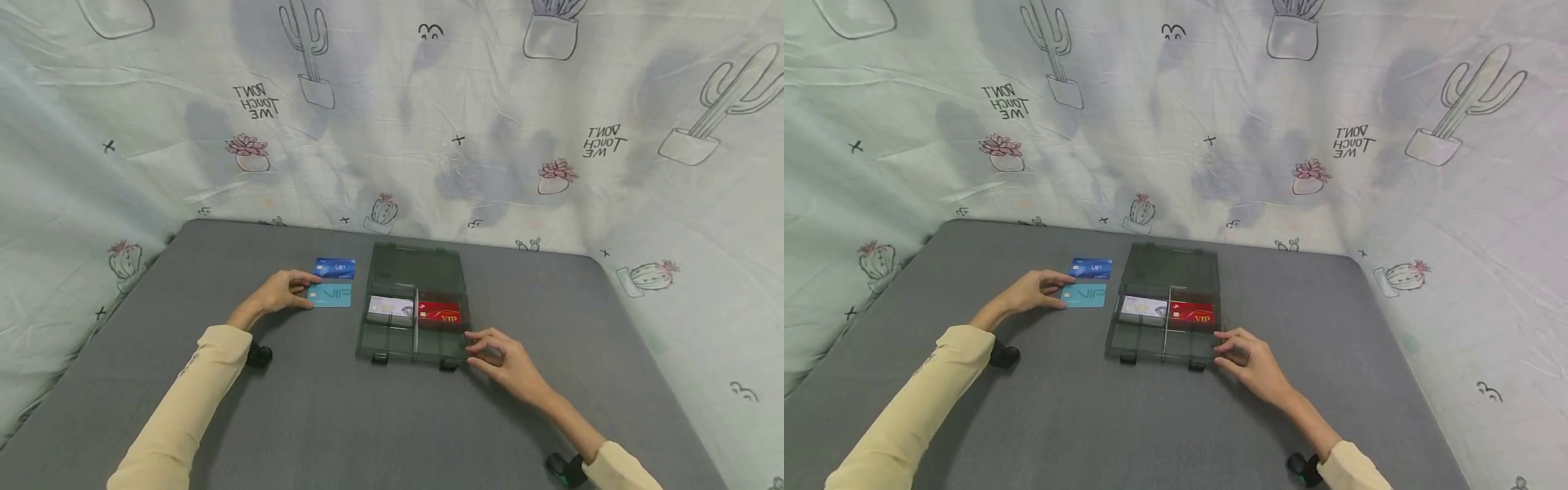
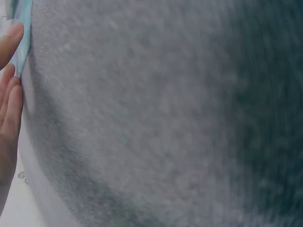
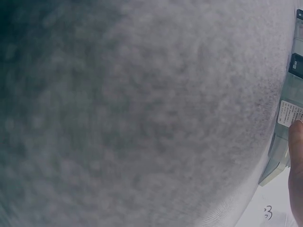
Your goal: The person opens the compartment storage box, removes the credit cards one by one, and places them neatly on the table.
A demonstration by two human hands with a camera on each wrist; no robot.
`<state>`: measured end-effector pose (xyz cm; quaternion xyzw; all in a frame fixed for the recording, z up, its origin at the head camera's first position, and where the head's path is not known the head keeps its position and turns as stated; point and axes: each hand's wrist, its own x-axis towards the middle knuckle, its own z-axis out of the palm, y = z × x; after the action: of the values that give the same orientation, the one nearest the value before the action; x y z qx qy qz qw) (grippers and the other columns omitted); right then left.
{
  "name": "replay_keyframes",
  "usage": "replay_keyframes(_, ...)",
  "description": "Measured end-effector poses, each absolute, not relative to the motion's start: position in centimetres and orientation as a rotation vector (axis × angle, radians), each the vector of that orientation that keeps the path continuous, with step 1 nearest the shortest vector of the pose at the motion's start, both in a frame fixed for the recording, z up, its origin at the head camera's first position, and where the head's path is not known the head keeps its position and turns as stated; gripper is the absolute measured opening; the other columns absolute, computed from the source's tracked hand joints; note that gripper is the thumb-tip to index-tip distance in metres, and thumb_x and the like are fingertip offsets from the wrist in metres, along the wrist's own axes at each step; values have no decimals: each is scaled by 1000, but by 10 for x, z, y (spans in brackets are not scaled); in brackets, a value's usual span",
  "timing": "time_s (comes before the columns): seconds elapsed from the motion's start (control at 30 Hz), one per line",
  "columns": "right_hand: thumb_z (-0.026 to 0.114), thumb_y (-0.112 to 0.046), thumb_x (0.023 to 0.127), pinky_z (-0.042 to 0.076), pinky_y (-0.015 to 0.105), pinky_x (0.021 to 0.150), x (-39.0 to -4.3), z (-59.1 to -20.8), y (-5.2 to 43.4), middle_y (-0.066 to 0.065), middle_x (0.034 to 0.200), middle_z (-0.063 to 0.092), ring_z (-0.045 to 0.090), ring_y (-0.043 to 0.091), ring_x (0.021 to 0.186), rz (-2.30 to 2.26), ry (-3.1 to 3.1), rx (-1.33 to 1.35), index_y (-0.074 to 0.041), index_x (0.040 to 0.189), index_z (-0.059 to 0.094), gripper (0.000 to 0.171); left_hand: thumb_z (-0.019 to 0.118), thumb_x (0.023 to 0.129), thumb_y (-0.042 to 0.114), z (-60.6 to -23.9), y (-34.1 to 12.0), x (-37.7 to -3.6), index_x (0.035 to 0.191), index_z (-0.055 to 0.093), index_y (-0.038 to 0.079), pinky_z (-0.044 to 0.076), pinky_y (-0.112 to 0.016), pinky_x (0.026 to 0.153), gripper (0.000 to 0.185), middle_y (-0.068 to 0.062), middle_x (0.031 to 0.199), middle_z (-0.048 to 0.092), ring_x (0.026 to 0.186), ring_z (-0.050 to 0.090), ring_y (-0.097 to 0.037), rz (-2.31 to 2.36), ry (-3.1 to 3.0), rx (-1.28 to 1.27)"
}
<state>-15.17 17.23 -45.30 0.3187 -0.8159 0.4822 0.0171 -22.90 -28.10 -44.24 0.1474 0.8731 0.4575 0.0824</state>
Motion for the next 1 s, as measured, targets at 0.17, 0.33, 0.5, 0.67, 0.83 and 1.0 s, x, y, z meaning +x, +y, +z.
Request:
replay_keyframes(0.17,68,-4,77,50,27,76,-154,-450,172,16,112,56,59,24,96,1499,-2541,977,-3,89,64,12,74,69,0,-441,-282,-234,119,56,-3,36,-41,96,53,-24,127,46,118,42,-36,1242,2671,435)
replay_keyframes(0.33,68,-6,77,50,27,76,-156,-448,172,14,112,57,59,25,97,1496,-2545,959,-5,89,65,12,74,70,2,-438,-283,-238,118,57,-1,37,-40,96,51,-22,126,48,119,42,-35,1209,2666,453)
replay_keyframes(0.5,69,-2,76,50,28,75,-156,-445,170,16,111,57,59,25,95,1498,-2552,955,-4,88,64,13,74,71,3,-436,-286,-242,118,57,0,36,-41,96,50,-23,126,47,118,43,-34,1170,2643,450)
replay_keyframes(0.67,67,6,75,51,33,75,-152,-429,165,22,108,56,57,34,95,1533,-2564,948,3,87,63,13,74,71,4,-435,-285,-244,118,58,0,37,-41,96,50,-23,125,48,117,44,-34,1152,2643,450)
replay_keyframes(0.83,67,9,74,50,35,75,-151,-419,164,24,108,55,56,38,96,1560,-2586,936,5,87,62,14,74,71,4,-434,-283,-245,118,58,0,38,-41,95,50,-23,126,48,118,44,-34,1139,2646,433)
replay_keyframes(1.0,67,3,76,50,31,76,-160,-428,171,20,110,56,56,35,99,1570,-2582,943,2,89,63,14,74,71,5,-429,-281,-245,118,57,0,38,-41,95,50,-23,128,46,118,42,-35,1122,2645,419)
